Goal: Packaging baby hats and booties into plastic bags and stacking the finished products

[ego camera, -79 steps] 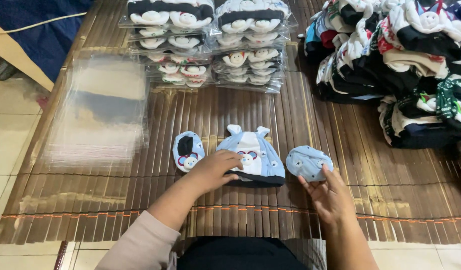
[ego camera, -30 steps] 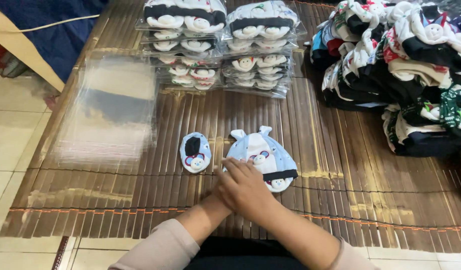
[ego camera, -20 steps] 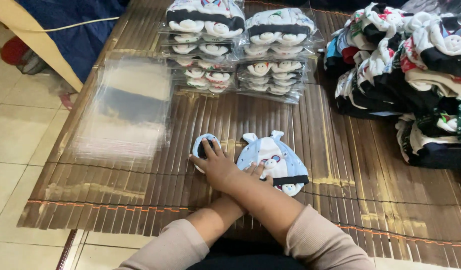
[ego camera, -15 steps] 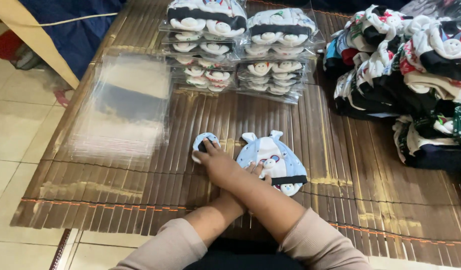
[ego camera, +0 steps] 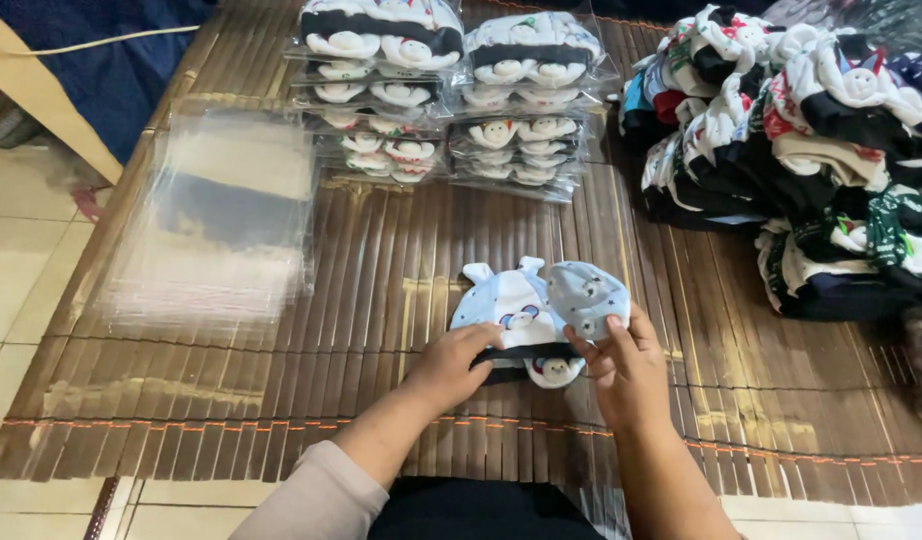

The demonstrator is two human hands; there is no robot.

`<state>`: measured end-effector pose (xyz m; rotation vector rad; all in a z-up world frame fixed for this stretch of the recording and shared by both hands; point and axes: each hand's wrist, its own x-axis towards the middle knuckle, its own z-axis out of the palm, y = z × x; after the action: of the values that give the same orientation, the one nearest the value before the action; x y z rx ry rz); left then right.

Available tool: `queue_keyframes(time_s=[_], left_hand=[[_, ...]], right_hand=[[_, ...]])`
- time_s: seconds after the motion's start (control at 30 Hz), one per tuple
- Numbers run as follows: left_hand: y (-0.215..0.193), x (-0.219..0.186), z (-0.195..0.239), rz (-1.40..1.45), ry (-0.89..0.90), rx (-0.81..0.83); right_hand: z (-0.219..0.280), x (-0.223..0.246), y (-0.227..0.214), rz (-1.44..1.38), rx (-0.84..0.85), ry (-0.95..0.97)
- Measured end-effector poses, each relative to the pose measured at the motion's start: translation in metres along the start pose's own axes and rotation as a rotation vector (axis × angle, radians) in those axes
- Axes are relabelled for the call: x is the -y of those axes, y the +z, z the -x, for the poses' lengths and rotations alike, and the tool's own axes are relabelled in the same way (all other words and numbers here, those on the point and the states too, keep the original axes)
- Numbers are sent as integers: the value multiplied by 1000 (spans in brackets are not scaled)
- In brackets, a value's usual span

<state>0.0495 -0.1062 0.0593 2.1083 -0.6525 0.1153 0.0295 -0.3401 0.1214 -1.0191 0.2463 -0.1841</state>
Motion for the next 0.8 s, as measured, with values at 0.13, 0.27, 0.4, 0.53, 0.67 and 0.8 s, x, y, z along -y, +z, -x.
queue_keyframes(time_s=[0.13, 0.27, 0.4, 0.53, 0.67, 0.8], left_hand=[[-12, -12, -4, -185, 103, -37], [-14, -20, -9, -156, -95, -139], [-14, -20, -9, -102, -95, -154], [-12, -21, -12, -75, -144, -317], [-19, -40, -10, -326, 123, -385], [-27, -52, -5, -521, 279, -366]], right_hand=[[39, 1, -5, 317, -61, -258], [55, -39, -12, 1080, 300, -1198], [62, -54, 7, 1408, 516, -1290], [54, -70, 1, 1653, 648, -1157], [52, -73, 0, 1849, 600, -1149], [47, -66, 14, 1781, 598, -1120]])
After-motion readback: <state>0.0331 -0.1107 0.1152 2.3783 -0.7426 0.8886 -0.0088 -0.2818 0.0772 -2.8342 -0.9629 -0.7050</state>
